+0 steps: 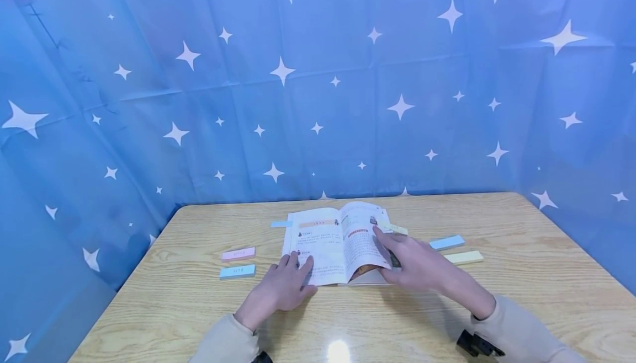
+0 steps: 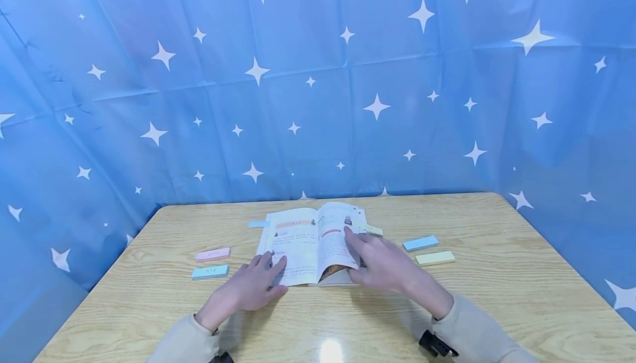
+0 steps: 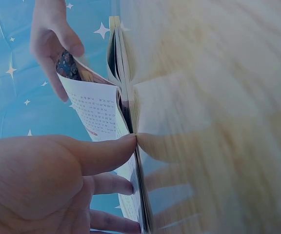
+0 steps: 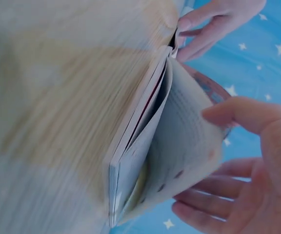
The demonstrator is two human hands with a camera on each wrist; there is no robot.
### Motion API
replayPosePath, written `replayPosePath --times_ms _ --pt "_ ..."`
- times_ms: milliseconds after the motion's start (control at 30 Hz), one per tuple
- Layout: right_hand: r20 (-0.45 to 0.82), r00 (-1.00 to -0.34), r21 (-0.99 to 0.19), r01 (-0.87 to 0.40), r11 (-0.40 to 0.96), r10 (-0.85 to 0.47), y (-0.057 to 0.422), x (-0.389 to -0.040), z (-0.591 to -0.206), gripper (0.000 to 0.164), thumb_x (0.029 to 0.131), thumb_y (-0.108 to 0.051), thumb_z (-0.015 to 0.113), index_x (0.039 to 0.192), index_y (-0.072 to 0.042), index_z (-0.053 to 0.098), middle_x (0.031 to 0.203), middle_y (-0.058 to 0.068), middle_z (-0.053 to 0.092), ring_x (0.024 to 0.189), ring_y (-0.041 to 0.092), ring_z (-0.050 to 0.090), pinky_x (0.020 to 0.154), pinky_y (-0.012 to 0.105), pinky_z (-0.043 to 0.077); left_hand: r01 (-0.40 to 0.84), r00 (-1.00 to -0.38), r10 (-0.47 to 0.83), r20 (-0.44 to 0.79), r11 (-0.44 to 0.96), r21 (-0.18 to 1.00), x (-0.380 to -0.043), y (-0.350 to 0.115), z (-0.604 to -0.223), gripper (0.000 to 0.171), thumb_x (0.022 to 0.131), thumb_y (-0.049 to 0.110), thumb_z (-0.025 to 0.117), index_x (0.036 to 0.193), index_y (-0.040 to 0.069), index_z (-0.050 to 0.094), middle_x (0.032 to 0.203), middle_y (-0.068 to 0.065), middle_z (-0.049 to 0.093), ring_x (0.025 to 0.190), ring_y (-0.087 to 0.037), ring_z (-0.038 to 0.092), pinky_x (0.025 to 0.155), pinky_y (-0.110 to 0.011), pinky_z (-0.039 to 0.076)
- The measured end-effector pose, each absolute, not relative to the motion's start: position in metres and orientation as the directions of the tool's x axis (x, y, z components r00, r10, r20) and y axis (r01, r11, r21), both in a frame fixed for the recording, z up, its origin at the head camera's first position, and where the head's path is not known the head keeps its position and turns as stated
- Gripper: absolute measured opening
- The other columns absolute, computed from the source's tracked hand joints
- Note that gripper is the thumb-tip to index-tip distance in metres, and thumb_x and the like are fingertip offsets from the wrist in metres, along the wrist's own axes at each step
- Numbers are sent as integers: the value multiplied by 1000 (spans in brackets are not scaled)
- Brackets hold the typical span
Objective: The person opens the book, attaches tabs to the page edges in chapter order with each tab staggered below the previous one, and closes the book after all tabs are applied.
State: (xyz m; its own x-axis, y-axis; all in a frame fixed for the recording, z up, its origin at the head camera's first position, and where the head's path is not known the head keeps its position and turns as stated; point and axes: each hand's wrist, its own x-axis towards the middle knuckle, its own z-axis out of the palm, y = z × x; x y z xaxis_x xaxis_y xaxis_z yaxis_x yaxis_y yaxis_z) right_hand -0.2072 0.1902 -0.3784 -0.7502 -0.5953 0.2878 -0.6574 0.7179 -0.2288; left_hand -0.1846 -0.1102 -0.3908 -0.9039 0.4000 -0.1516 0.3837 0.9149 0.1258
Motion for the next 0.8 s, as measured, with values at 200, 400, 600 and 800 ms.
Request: replayPosePath --times_ms 200,400,600,800 --pt "377 -704 -156 -689 708 -602 194 -211 -375 83 87 -35 79 149 7 43 131 26 62 109 34 66 71 36 56 378 -903 398 -159 915 142 -185 -110 -391 64 103 44 55 154 7 42 154 -28 35 142 -43 34 107 -59 37" --pt "346 -756 -258 -646 718 -556 199 -211 -370 90 89 -50 74 153 3 39 146 26 50 99 31 70 63 28 51 375 -904 397 -161 915 151 -186 -111 -392 64 103 44 54 154 8 41 155 -28 34 143 -43 33 108 -59 37" --pt "350 -778 -294 -621 727 -523 198 -211 -372 93 92 -51 71 152 9 34 141 27 54 103 33 70 66 35 55 368 -904 393 -168 916 160 -187 -111 -392 65 103 44 55 155 8 40 155 -29 33 144 -44 32 109 -59 36" --pt "345 -773 -332 -631 702 -532 193 -211 -374 82 96 -45 67 151 9 37 126 17 67 105 29 69 75 42 58 372 -902 402 -157 909 188 -188 -113 -390 64 102 41 57 153 6 42 154 -29 34 142 -45 33 109 -60 36"
